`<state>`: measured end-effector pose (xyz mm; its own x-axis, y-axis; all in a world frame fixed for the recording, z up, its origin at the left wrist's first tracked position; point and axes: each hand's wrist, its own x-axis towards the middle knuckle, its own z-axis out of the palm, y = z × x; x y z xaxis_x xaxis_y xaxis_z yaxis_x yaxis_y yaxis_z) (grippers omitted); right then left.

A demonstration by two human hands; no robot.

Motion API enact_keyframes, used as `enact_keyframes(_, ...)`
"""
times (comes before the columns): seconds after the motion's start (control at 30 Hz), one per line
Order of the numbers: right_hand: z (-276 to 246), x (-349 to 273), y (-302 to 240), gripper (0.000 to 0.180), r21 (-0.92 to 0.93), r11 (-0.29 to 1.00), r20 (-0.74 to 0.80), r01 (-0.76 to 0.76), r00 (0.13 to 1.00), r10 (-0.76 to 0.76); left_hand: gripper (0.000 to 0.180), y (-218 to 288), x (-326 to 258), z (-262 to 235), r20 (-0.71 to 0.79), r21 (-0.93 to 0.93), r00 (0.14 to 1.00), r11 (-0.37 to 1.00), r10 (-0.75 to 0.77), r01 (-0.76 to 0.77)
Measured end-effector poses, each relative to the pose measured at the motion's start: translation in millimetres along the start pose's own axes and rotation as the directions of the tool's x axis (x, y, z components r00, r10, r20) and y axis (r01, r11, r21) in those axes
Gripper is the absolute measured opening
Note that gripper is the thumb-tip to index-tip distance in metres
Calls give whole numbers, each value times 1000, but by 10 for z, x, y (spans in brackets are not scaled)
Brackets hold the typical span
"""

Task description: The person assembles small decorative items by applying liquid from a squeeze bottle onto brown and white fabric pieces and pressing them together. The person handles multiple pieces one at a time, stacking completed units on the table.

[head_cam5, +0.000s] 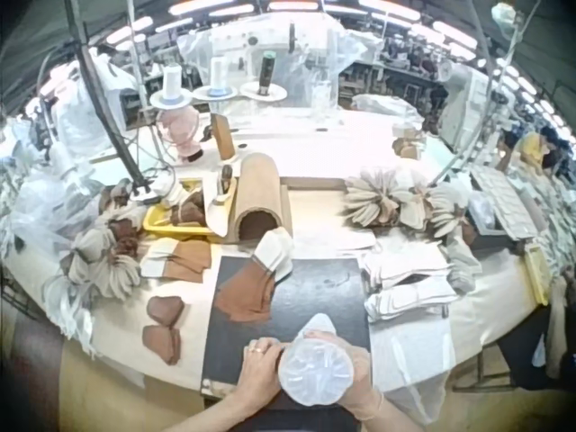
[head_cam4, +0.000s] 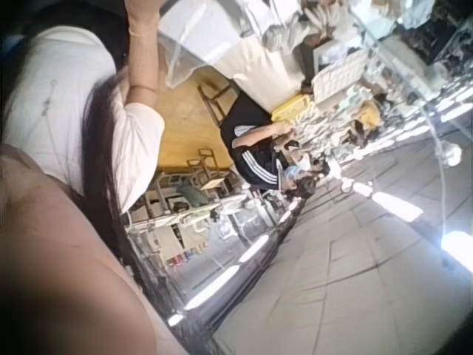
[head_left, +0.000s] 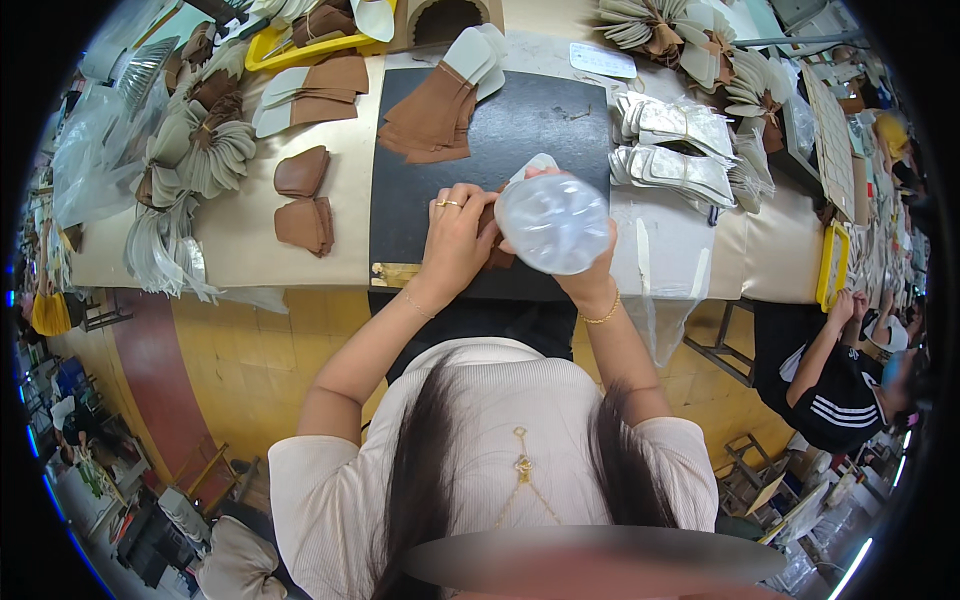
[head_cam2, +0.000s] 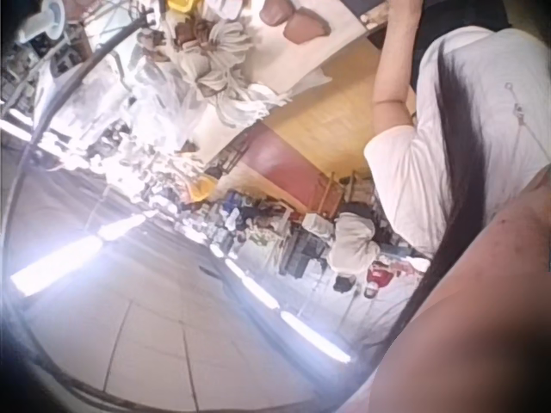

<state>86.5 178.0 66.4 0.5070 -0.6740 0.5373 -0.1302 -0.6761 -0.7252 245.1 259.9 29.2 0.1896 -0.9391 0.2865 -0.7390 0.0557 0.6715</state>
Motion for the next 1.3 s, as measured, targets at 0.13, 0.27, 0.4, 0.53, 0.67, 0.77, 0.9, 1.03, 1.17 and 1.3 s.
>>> enact_keyframes(0.13,-157,121,86,51,-56,998,-101,-4,995,-2,37,-26,-38,49,-20,5,1000,1000,-13,13)
enact_keyframes(0.27,-173,142,140,62,154,933,-348,-326,866,360,39,-37,-30,52,-14,-23,999,999,-39,39)
enact_keyframes(0.4,-29,214,110,52,-170,974,-27,148,988,-155,39,-41,-26,35,2,-3,999,999,-44,44)
enact_keyframes(0.53,-88,416,95,37,-213,962,-254,-173,960,117,37,-30,-30,47,-22,-42,997,996,-81,80)
enact_keyframes(0.67,-50,420,24,43,91,985,-299,-149,939,170,34,-28,-27,48,-11,-50,996,995,-83,82)
enact_keyframes(0.77,101,371,8,53,-152,987,-30,54,998,-59,33,-25,-12,31,3,-53,997,996,-76,76)
enact_keyframes(0.9,1,529,184,44,-237,934,-267,-269,942,203,34,15,3,24,8,-61,991,990,-131,131)
enact_keyframes(1.03,-262,597,282,48,-28,989,-426,-147,897,122,30,34,49,24,32,-68,986,984,-161,163)
enact_keyframes(1.17,-324,407,254,51,262,955,-488,-136,835,253,22,36,45,31,60,-47,988,988,-143,146)
enact_keyframes(1.3,-279,220,241,51,325,930,-376,-170,879,292,16,9,27,38,4,-48,999,998,45,-44)
